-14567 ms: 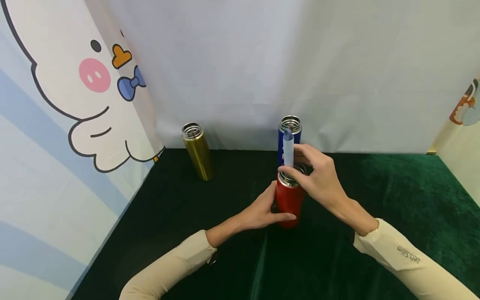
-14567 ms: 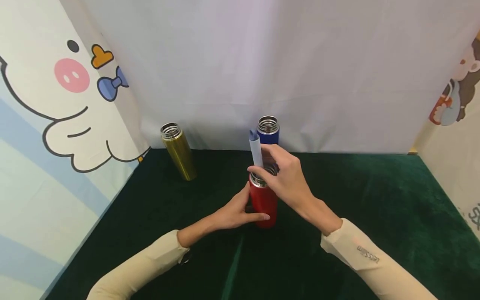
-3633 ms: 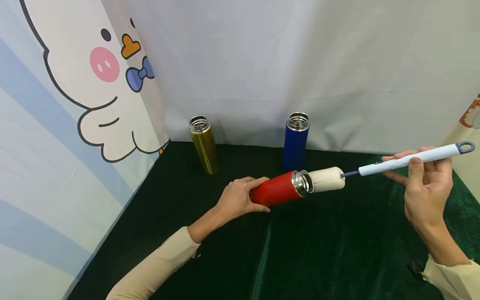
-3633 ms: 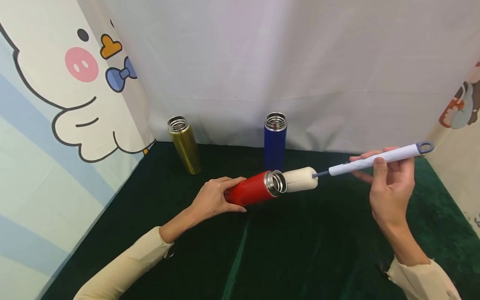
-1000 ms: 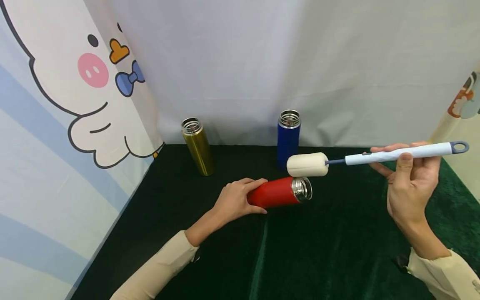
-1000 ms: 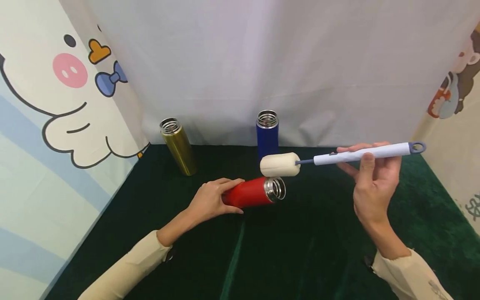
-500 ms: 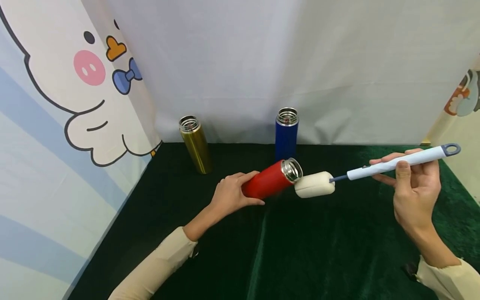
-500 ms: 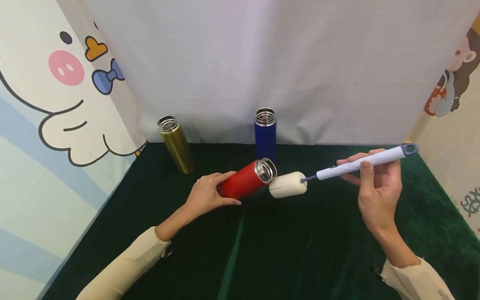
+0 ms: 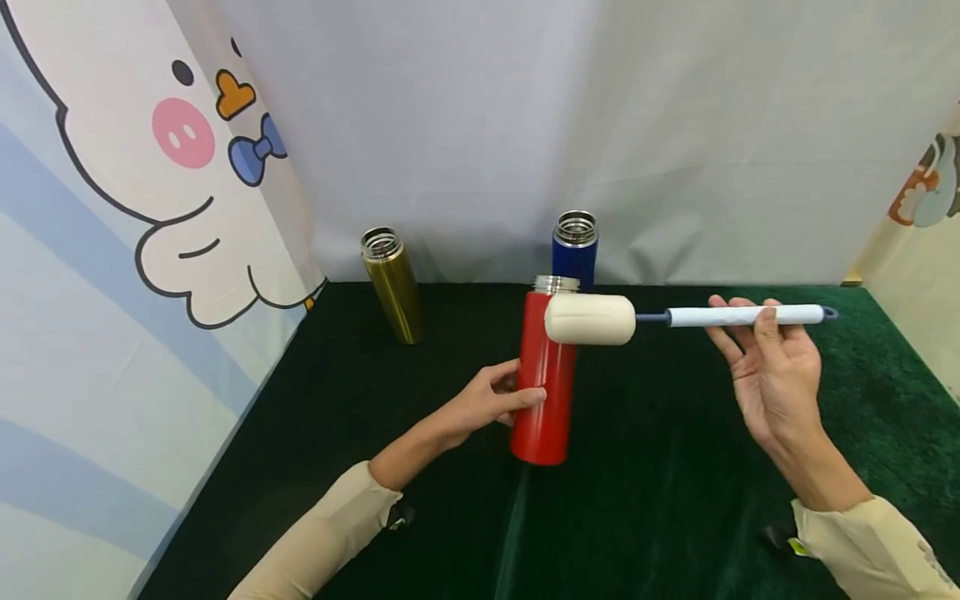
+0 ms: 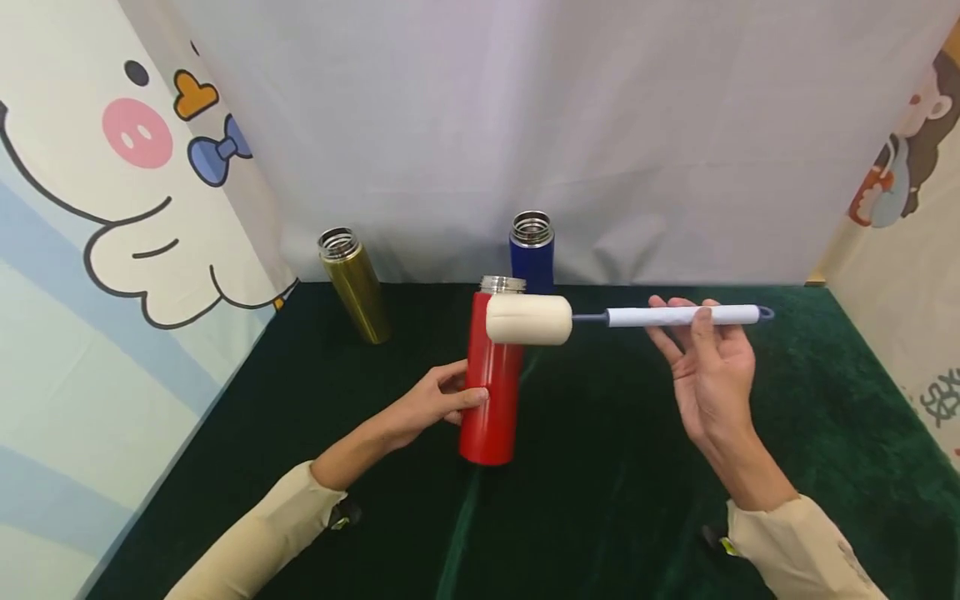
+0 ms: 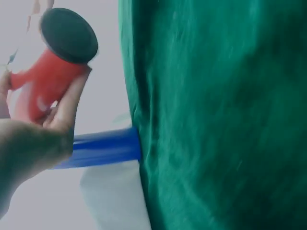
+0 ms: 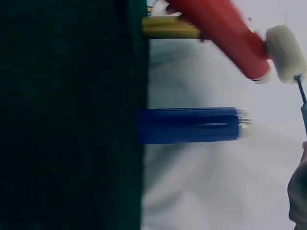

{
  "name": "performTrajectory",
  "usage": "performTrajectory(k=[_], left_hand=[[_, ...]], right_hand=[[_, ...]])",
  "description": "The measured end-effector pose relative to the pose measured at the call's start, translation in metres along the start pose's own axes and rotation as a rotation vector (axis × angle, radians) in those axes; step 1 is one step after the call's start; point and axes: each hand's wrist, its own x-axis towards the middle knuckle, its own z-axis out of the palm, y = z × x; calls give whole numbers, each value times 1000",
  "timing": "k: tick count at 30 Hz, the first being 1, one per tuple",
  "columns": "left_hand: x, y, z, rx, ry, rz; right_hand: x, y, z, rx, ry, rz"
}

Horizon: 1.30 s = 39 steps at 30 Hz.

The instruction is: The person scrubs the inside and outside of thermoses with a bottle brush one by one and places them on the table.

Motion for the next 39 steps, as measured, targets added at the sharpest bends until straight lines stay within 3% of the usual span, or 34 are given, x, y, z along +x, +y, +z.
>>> performTrajectory(k=[5, 10, 14, 18, 23, 28, 31, 39], left_hand=[[-1, -3, 5, -231, -85, -31], [-1, -3, 6, -398, -45, -35], [1, -2, 7, -488, -43, -49], [-1, -3, 10, -532, -98, -58], [-7, -5, 15, -545, -180, -65], [-6, -5, 14, -520, -175, -51], [-5, -5, 10, -521, -134, -50], [-5, -6, 3, -589, -103, -34]], right_hand=[[-8, 9, -21, -13, -32, 195], [-17, 10, -38, -57, -144, 338], [-16, 8, -42, -71, -178, 389], [-8, 10, -38, -10, -145, 392], [7, 11, -28, 190, 17, 405], [20, 10, -26, 247, 101, 413], [18, 10, -31, 203, 75, 452], [6, 11, -46, 75, -118, 532]])
